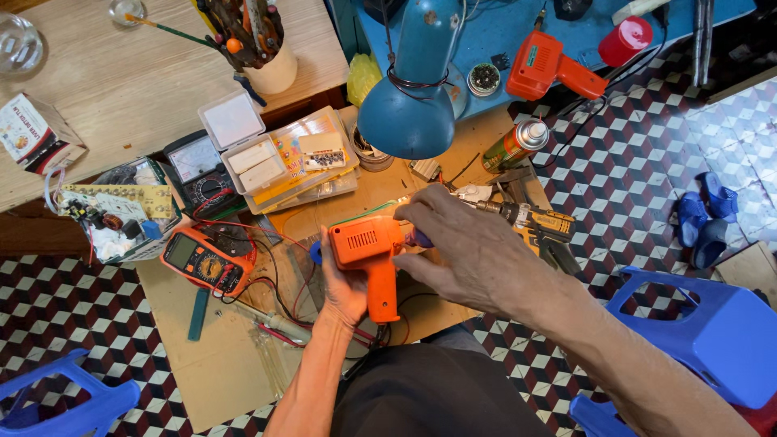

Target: The person uses a screwdriver to disassemble an orange heat gun, then plugs it in and uses it to heat a small metal container. They repeatedly probe the heat gun's nozzle with the screwdriver while it is powered on.

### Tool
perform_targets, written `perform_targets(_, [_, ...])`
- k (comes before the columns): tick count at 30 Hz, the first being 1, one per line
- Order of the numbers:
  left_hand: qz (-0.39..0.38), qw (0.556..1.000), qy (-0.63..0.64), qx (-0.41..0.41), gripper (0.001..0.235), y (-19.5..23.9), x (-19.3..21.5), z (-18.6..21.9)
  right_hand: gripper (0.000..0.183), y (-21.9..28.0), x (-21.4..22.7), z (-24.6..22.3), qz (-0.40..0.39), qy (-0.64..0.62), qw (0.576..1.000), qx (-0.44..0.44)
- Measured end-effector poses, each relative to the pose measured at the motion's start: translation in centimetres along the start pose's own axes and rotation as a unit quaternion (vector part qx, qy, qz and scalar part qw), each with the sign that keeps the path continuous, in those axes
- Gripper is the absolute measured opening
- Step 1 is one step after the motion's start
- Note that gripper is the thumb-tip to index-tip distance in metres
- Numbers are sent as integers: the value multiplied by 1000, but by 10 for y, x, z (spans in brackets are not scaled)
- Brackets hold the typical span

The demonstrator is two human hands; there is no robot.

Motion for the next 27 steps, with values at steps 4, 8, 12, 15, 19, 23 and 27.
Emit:
perform_targets(4, [-10,1000,9,6,89,-6,7,-1,33,-9,-13,4,-107,34,990,-84])
perform_targets(8, [28,1000,9,-4,84,-9,11,0,38,-13,-18,15,-194,53,962,-186])
perform_targets(12, [-24,1000,10,0,89,-8,9,-2,23,-15,-14,12,-89,-46,994,-42])
perform_targets(15, [28,1000,3,-4,83,-8,11,-2,30,-18,-22,13,-128,58,982,-123])
perform_targets(19, [40,999,-8,-4,84,-8,8,-3,35,-19,-24,22,-174,32,972,-157])
perform_targets(23, [28,1000,-12,-1,90,-9,5,-3,26,-13,-19,27,-87,13,994,-59])
perform_targets(27, [54,998,-32,0,90,-8,3,-3,33,-16,-27,36,-147,68,966,-201])
Point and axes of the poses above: each hand's wrist, its own y-axis away from the middle knuckle, its own x-axis out of the back of the hand, z = x × y, the point moved 2 cm from there along -y, towards the middle knuckle, and after that the axes turned 3 degrees about x, right-handed, at the moved point
